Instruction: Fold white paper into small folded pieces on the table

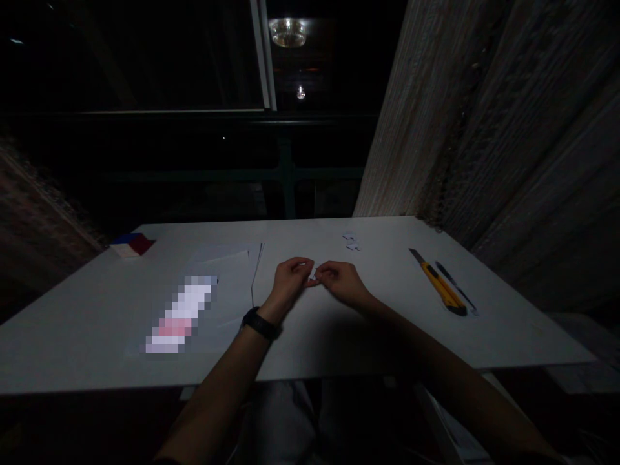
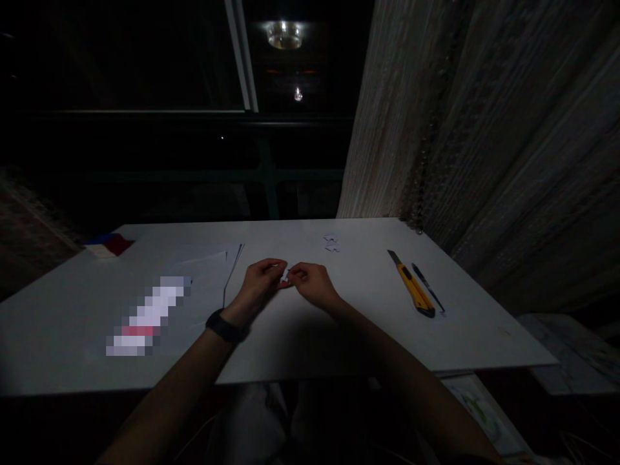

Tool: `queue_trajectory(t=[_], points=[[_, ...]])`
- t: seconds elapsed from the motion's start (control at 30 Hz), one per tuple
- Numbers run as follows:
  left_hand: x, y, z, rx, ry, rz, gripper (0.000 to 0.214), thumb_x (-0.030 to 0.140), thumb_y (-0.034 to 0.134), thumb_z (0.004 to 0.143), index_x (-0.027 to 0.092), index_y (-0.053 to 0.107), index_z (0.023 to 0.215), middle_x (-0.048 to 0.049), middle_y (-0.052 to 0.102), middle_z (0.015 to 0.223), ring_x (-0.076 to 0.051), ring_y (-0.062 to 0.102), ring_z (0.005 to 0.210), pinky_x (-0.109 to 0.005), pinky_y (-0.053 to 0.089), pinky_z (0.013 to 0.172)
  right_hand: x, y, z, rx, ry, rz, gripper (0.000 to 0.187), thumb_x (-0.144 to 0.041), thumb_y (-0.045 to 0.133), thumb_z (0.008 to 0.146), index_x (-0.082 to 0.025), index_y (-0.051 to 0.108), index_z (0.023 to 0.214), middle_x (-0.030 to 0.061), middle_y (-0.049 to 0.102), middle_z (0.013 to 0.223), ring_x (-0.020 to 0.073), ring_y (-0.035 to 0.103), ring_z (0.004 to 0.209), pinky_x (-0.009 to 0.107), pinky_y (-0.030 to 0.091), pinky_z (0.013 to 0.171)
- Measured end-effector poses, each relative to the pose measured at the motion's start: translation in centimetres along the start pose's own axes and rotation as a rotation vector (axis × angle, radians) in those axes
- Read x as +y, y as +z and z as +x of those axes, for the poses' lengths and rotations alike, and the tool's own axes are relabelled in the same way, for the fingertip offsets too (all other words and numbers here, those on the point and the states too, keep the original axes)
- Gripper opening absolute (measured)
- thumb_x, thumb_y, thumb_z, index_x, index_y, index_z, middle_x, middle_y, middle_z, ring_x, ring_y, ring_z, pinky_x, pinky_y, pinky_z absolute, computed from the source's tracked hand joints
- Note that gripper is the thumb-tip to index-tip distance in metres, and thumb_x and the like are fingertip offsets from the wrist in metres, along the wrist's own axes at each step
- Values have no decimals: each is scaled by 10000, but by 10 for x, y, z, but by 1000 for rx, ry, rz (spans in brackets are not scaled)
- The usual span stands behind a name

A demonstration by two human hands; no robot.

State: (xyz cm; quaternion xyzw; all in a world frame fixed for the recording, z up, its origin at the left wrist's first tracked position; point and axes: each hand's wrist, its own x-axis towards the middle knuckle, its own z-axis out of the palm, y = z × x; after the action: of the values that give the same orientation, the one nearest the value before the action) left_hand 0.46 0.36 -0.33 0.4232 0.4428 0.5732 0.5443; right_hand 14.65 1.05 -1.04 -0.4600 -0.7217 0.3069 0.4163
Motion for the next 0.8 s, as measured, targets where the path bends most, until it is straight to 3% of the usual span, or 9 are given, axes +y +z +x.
queue_trajectory(t=[0.17, 0.27, 0.6, 0.8], points=[[-3, 1, 2, -16, -11, -1, 312, 261, 774, 509, 117, 632, 748, 35, 527, 514, -124, 559, 539, -334, 544, 591, 3, 4, 0, 22, -8, -8, 110, -234, 560, 720, -180, 648, 758, 26, 679, 679, 156, 630, 637, 253, 467, 609], [-3, 2, 2, 4, 13, 23, 283, 264, 764, 519, 122, 633, 725, 49, 502, 496, -99, 519, 488, -302, 526, 558, 5, 6, -1, 44, -4, 16, 97, -255, 562, 726, -186, 614, 771, 12, 666, 663, 147, 630, 621, 243, 466, 589], [-16, -6, 12, 92, 207, 372, 291, 323, 735, 562, 153, 674, 790, 3, 578, 599, -117, 548, 534, -211, 435, 490, 3, 8, -2, 73, 5, 31, 89, -224, 554, 718, -207, 518, 798, -15, 633, 652, 139, 635, 624, 237, 461, 582], [-10, -2, 6, 106, 201, 322, 327, 321, 714, 579, 149, 672, 853, 25, 553, 581, -98, 523, 501, -200, 433, 463, 9, 15, 1, 79, 44, 149, 118, -266, 554, 725, -213, 488, 806, -28, 612, 637, 146, 635, 616, 241, 457, 554]])
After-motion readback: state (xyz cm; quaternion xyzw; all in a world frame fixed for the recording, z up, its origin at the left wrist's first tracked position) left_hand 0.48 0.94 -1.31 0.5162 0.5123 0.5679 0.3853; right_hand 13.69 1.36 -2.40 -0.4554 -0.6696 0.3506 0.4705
